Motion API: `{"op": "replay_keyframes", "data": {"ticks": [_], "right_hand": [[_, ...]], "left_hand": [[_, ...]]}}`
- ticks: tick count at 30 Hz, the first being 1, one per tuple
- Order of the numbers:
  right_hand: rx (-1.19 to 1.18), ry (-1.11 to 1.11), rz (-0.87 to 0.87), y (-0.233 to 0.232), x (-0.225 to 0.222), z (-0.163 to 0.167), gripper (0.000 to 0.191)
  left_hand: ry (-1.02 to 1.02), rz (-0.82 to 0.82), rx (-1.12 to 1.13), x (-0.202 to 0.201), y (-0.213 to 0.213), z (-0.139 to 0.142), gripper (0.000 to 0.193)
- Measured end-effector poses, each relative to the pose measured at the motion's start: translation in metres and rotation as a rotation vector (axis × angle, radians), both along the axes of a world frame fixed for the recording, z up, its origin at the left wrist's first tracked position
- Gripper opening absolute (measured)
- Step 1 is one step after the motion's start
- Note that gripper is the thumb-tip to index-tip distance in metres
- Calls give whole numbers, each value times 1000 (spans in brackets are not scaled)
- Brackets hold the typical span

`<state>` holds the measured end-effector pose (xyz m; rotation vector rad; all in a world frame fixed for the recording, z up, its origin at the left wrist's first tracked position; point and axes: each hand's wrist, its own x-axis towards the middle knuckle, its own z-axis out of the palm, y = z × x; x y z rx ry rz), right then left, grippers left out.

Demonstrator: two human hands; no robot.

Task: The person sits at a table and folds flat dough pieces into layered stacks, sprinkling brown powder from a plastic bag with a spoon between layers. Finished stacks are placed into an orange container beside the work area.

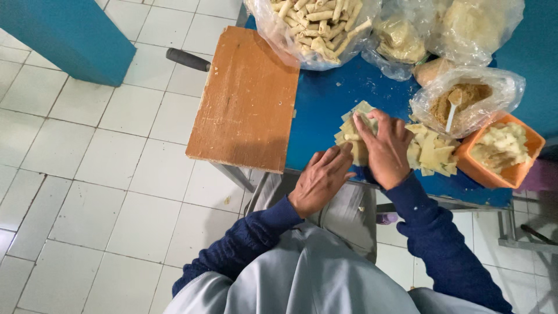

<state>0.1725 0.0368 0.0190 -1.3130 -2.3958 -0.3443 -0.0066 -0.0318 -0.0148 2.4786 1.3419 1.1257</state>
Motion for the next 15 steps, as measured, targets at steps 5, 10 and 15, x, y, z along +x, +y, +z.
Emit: {"op": "replay_keyframes", "data": {"ticks": [5,10,15], "right_hand": [[-139,226,163,2,6,12,58],[29,107,191,-1,4,7,51],[-72,191,205,22,9,4,54]], "left_hand": [[20,17,23,1,0,5,40],[64,28,5,3,0,8,37],[77,32,7,4,0,9,36]]}}
